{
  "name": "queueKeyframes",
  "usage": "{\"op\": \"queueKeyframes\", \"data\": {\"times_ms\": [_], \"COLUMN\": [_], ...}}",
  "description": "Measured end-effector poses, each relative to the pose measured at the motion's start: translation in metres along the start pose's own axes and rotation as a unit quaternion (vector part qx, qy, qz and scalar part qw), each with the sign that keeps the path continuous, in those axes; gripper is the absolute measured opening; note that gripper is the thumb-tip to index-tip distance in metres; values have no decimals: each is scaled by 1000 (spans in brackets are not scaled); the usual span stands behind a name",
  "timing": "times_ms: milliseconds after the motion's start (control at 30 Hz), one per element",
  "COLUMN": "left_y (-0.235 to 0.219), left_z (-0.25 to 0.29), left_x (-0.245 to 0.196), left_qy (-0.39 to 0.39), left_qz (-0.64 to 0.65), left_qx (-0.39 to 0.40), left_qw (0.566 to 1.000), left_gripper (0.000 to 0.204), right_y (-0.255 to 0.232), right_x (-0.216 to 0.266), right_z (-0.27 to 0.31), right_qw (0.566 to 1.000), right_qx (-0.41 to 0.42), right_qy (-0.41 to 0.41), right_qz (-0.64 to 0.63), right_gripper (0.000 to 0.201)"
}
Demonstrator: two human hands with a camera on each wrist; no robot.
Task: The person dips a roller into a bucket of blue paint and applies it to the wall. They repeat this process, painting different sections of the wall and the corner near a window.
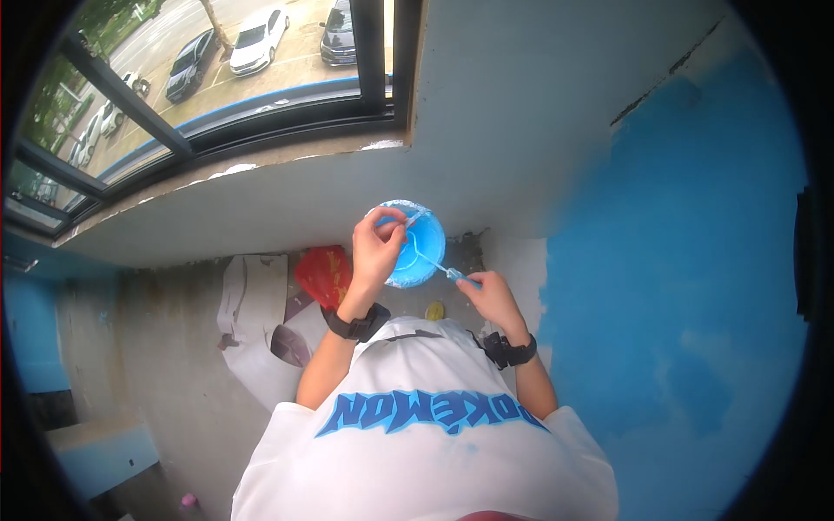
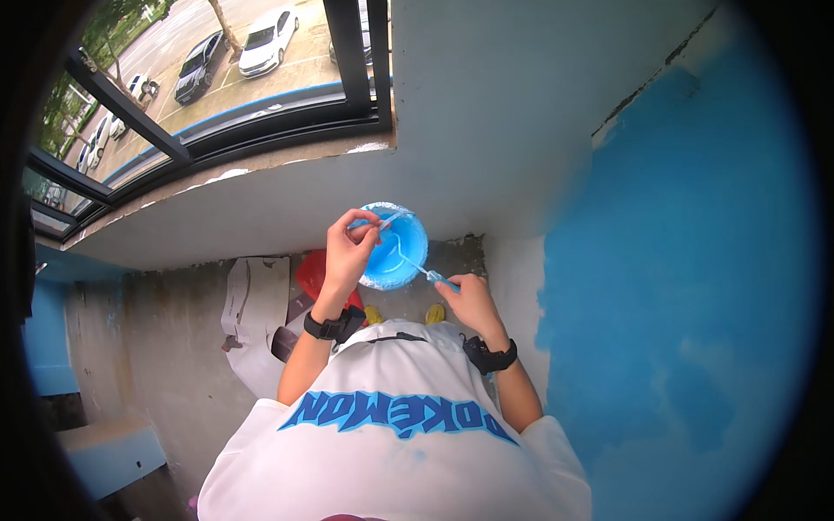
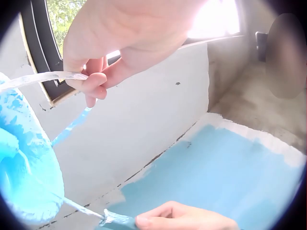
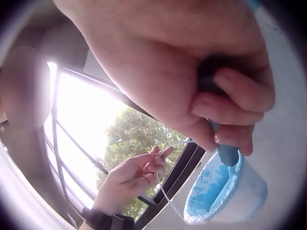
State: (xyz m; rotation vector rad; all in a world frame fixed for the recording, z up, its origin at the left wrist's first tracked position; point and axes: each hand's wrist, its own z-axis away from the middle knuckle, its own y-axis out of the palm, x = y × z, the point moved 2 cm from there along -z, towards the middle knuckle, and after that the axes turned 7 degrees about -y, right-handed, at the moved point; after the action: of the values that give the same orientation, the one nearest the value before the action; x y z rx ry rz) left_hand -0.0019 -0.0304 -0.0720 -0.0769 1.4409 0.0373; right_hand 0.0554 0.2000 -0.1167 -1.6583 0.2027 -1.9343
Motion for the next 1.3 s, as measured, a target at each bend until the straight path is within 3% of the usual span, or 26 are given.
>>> {"op": "queueKeyframes", "data": {"times_ms": [100,433,500,600,800,1033,1167,1300], "left_y": [-6,-9,-12,-13,-16,-17,-26,-29], "left_z": [-4,-8,-10,-13,-9,0,0,-6], "left_x": [6,20,24,26,20,24,34,45], "left_qy": [-16,-42,-58,-60,-85,-71,-67,-71], "left_qz": [-24,36,131,172,222,218,217,231], "left_qx": [-37,-25,-19,-15,2,-8,-19,1], "left_qw": [999,998,990,983,971,973,974,970], "left_gripper": [12,16,18,20,24,23,21,21], "right_y": [-11,-18,-18,-8,25,39,47,58], "right_x": [14,18,19,0,-44,-48,-45,-50], "right_z": [6,21,31,37,47,56,65,66], "right_qw": [1000,988,988,982,996,990,990,987], "right_qx": [-17,-58,-76,-113,-80,-120,-140,-147], "right_qy": [-18,-82,-86,-107,-23,-23,-27,-27], "right_qz": [3,118,103,110,27,65,9,56], "right_gripper": [29,23,21,20,25,34,33,32]}}
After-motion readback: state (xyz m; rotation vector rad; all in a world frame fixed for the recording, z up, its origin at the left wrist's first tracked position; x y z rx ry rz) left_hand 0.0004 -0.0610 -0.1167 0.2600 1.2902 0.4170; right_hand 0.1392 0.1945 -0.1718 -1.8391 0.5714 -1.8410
